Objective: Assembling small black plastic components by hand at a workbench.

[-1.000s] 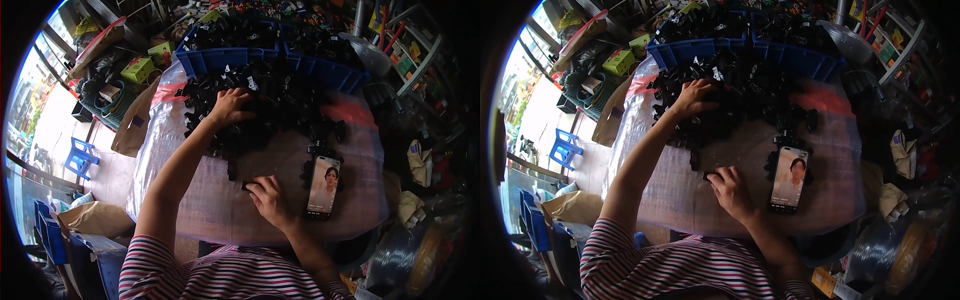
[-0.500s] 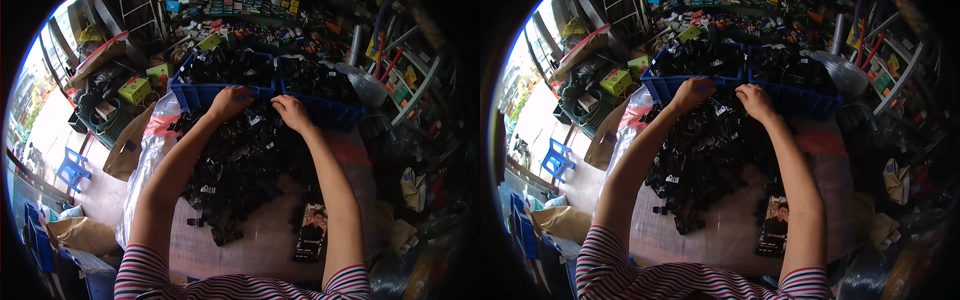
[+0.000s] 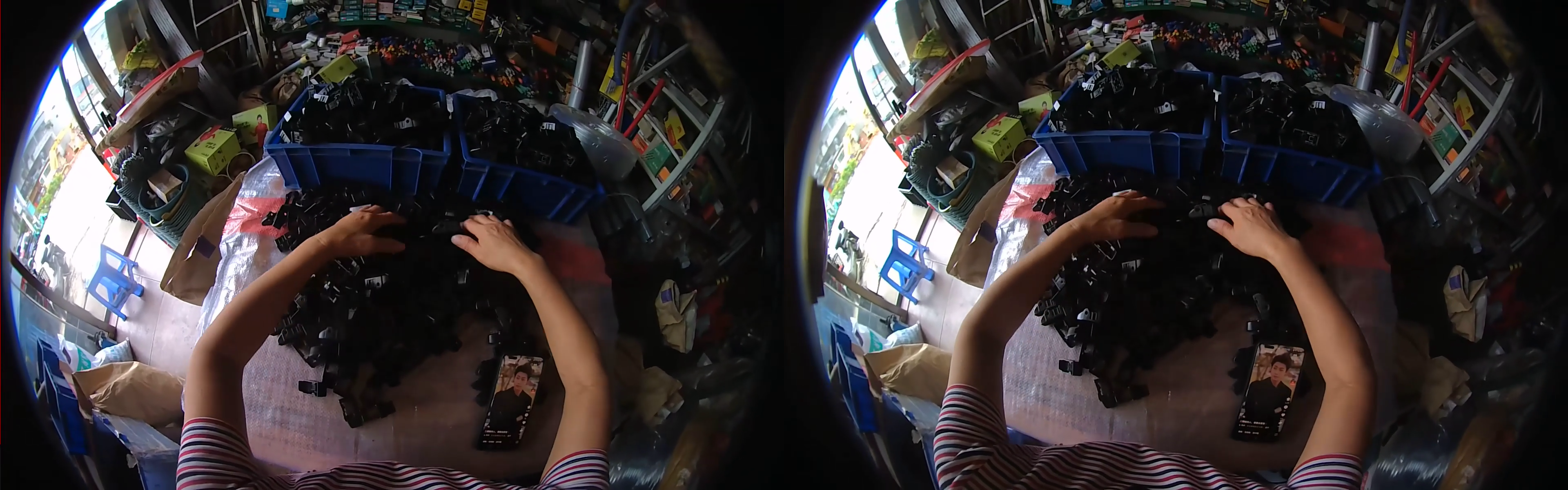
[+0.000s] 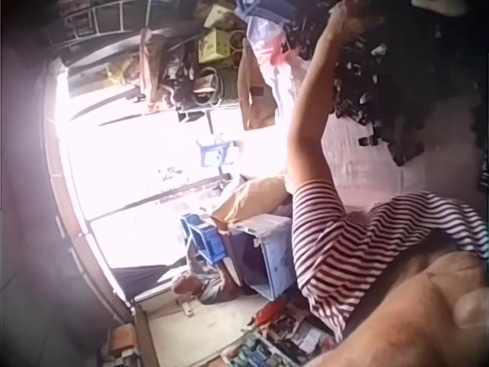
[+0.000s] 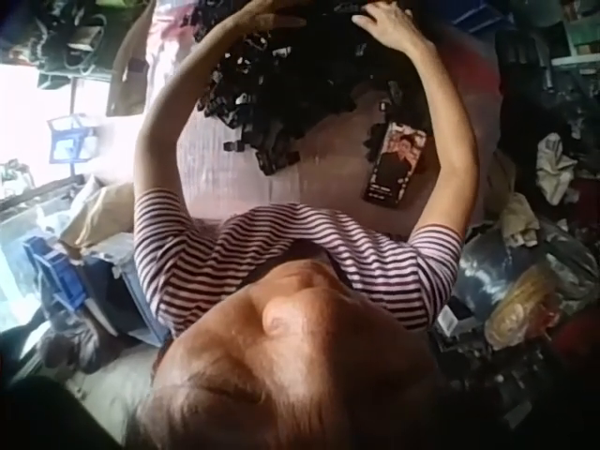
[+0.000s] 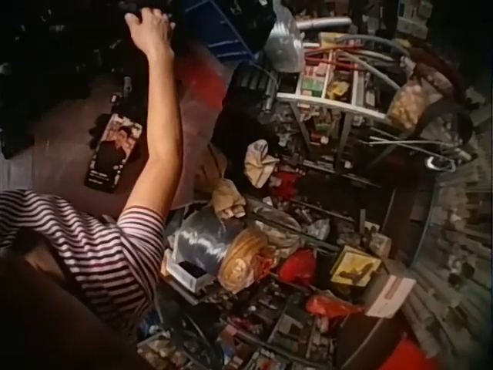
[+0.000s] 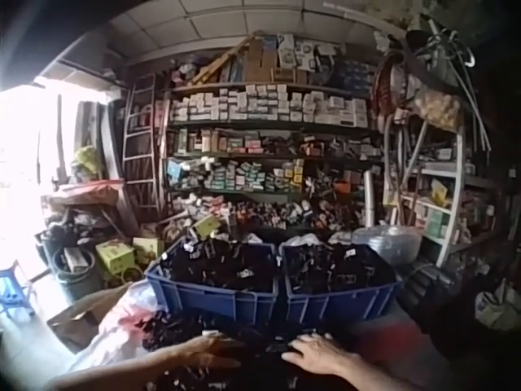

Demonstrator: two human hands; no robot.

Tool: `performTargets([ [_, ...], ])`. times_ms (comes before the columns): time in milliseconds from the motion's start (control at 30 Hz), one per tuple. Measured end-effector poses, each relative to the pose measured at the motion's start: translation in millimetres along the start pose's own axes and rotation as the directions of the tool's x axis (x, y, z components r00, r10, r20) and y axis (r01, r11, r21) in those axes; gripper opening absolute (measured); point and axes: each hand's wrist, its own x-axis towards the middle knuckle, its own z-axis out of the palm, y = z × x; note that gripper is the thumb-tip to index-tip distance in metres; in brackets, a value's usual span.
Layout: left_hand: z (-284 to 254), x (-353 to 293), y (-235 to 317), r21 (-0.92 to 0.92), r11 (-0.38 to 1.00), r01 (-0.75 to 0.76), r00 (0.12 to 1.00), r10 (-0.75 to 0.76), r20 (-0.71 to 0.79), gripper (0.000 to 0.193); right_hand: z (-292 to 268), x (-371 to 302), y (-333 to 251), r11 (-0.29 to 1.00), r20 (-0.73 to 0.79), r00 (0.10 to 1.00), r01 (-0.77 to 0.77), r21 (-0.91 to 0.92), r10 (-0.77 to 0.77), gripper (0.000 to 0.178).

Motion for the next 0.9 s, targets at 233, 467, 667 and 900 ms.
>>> performTargets([
  [233,-20.0,62.1,10.7,-0.280,0.956,0.091,0.975,-0.143,-0.173,0.030,0.8,66.6,-5.2,0.991,-0.212,0.975,-0.039,0.128,0.066,0.013],
  [467,58.6,85.9,-50.1,0.209,0.976,0.057,0.981,-0.016,-0.193,0.050,43.1,83.6,-14.8,0.947,-0.046,0.964,-0.248,0.204,0.262,0.026],
  [667,41.1,60.1,-16.9,0.047,0.997,-0.055,0.995,0.051,0.088,0.048,-5.2,48.6,-14.3,0.976,0.301,0.933,-0.216,0.028,0.198,0.032],
  [900,-2.0,40.9,7.4,-0.219,0.963,0.159,0.987,-0.162,0.004,0.034,-25.4,39.0,-8.8,0.980,0.143,0.985,-0.116,0.162,0.093,0.018],
])
